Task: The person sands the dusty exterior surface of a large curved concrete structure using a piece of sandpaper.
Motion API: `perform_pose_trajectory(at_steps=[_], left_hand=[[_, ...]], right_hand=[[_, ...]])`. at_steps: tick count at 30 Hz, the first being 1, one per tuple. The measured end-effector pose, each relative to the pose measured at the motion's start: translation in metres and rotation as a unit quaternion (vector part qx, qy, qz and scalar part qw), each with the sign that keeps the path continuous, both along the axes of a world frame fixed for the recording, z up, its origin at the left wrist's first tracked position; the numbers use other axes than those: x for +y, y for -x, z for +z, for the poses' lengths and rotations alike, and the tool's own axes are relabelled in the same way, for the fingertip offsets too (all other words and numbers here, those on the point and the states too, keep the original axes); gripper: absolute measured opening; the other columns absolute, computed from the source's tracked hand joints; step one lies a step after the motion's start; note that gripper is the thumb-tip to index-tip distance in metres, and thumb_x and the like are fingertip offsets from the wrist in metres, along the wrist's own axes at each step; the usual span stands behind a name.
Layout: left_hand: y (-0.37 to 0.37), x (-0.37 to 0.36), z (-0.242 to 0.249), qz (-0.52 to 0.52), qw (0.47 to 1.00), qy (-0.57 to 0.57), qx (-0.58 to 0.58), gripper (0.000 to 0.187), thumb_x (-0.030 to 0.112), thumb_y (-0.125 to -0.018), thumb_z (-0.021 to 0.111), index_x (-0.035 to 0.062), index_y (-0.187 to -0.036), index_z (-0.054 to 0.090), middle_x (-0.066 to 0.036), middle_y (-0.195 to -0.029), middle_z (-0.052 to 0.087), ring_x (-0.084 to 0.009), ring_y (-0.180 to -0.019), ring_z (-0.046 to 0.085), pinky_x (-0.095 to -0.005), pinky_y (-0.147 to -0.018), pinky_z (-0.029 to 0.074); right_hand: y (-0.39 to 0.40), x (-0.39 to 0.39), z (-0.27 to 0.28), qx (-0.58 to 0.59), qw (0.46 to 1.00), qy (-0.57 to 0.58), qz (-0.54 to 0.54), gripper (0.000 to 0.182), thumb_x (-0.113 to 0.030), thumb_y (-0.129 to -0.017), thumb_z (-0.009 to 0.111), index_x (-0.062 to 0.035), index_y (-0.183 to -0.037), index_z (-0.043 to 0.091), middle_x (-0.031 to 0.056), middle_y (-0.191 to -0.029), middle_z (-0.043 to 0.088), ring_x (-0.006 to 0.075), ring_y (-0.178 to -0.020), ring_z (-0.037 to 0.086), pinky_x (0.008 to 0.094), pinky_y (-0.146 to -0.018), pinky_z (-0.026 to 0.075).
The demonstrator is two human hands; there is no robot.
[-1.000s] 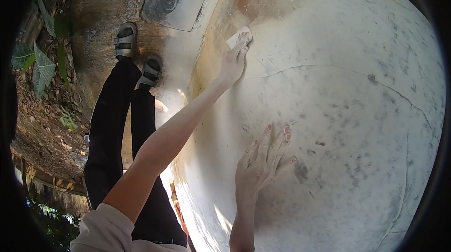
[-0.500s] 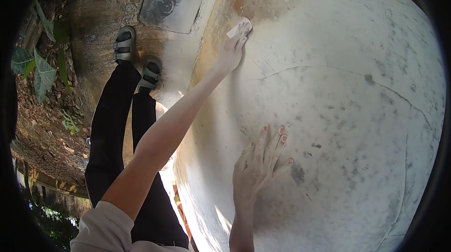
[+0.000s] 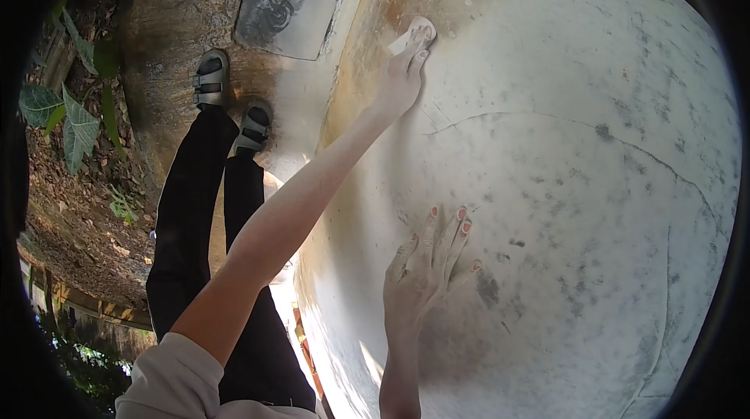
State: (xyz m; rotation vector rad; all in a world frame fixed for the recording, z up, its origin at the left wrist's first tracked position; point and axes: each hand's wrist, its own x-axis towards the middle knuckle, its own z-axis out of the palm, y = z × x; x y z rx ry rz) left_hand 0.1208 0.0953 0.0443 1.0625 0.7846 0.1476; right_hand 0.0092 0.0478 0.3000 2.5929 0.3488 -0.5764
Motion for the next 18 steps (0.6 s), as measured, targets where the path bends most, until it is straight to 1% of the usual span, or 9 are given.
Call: perform_pose_trajectory(at_steps=[2, 4, 6, 8, 11, 13, 14, 15, 18], left_hand=[[-0.008, 0.003, -0.003, -0.021, 0.999, 0.025, 0.015, 0.032, 0.006, -0.096, 0.048, -0.0028, -0.126, 0.055, -0.024, -0.135, 0.049, -0.0369, -0.132, 0.04, -0.0341, -0.109, 0.036], [0.02, -0.021, 0.011, 0.025, 0.998, -0.029, -0.045, 0.034, 0.004, -0.096, 0.048, -0.0013, -0.129, 0.053, -0.024, -0.136, 0.048, -0.0361, -0.133, 0.039, -0.0341, -0.11, 0.035], [0.08, -0.042, 0.051, -0.028, 0.997, -0.017, -0.067, 0.043, -0.003, -0.094, 0.047, 0.0001, -0.137, 0.046, -0.021, -0.14, 0.047, -0.034, -0.135, 0.039, -0.0384, -0.114, 0.029], [0.14, -0.059, 0.088, -0.083, 0.993, 0.023, -0.077, 0.043, -0.006, -0.093, 0.045, -0.0022, -0.136, 0.046, -0.021, -0.144, 0.043, -0.0358, -0.138, 0.034, -0.0414, -0.116, 0.026], [0.155, -0.069, 0.094, -0.08, 0.993, 0.038, -0.075, 0.043, -0.006, -0.093, 0.045, -0.0019, -0.135, 0.046, -0.021, -0.144, 0.043, -0.037, -0.138, 0.032, -0.0403, -0.116, 0.027], [0.102, -0.046, 0.062, -0.058, 0.996, 0.02, -0.06, 0.044, -0.007, -0.092, 0.046, -0.0012, -0.135, 0.047, -0.022, -0.142, 0.045, -0.0365, -0.137, 0.034, -0.0399, -0.115, 0.027], [0.068, -0.037, 0.041, -0.012, 0.997, -0.027, -0.07, 0.041, -0.005, -0.092, 0.046, -0.0007, -0.133, 0.049, -0.023, -0.14, 0.046, -0.036, -0.136, 0.037, -0.038, -0.113, 0.032], [0.036, -0.02, 0.027, 0.006, 0.998, -0.027, -0.059, 0.035, 0.005, -0.097, 0.047, -0.0047, -0.13, 0.051, -0.023, -0.137, 0.049, -0.0335, -0.134, 0.041, -0.0344, -0.112, 0.032], [-0.003, 0.001, 0.001, -0.031, 0.999, 0.011, -0.025, 0.035, 0.007, -0.097, 0.048, -0.0031, -0.13, 0.052, -0.023, -0.137, 0.049, -0.034, -0.134, 0.041, -0.0346, -0.112, 0.032]], right_hand=[[-0.005, 0.002, -0.002, -0.005, 1.0, 0.008, 0.001, 0.05, -0.006, -0.09, 0.055, -0.0105, -0.139, 0.05, 0.0142, -0.153, 0.035, 0.03, -0.144, 0.026, 0.0575, -0.115, 0.002], [-0.01, 0.006, -0.001, -0.001, 1.0, -0.016, -0.003, 0.051, -0.006, -0.089, 0.055, -0.0104, -0.14, 0.05, 0.0137, -0.153, 0.034, 0.029, -0.144, 0.028, 0.0575, -0.115, 0.002], [-0.014, 0.007, 0.001, -0.001, 1.0, -0.026, 0.0, 0.051, -0.006, -0.089, 0.055, -0.0104, -0.14, 0.049, 0.0134, -0.153, 0.034, 0.0288, -0.144, 0.028, 0.0577, -0.115, 0.002], [-0.021, 0.012, 0.0, -0.003, 0.999, -0.034, 0.008, 0.051, -0.006, -0.089, 0.056, -0.0105, -0.14, 0.049, 0.0131, -0.153, 0.034, 0.0287, -0.144, 0.028, 0.0578, -0.115, 0.002], [-0.029, 0.026, 0.001, -0.022, 0.999, -0.007, 0.025, 0.051, -0.006, -0.089, 0.055, -0.0104, -0.14, 0.05, 0.0128, -0.153, 0.035, 0.0282, -0.143, 0.029, 0.0579, -0.115, 0.002], [-0.032, 0.029, 0.002, -0.029, 0.999, 0.014, 0.041, 0.051, -0.007, -0.089, 0.055, -0.0104, -0.139, 0.05, 0.0126, -0.153, 0.035, 0.0279, -0.143, 0.029, 0.0579, -0.115, 0.002], [-0.032, 0.025, 0.002, -0.028, 0.999, 0.017, 0.041, 0.051, -0.007, -0.089, 0.055, -0.0104, -0.139, 0.05, 0.0126, -0.153, 0.035, 0.0279, -0.143, 0.029, 0.0579, -0.115, 0.002], [-0.033, 0.02, 0.001, -0.037, 0.998, 0.028, 0.048, 0.05, -0.007, -0.09, 0.055, -0.0104, -0.139, 0.05, 0.0124, -0.153, 0.035, 0.0276, -0.143, 0.03, 0.058, -0.115, 0.002], [-0.033, 0.016, -0.005, -0.054, 0.996, 0.037, 0.059, 0.049, -0.008, -0.09, 0.055, -0.0102, -0.139, 0.051, 0.0119, -0.152, 0.036, 0.0273, -0.142, 0.032, 0.0581, -0.115, 0.001]])
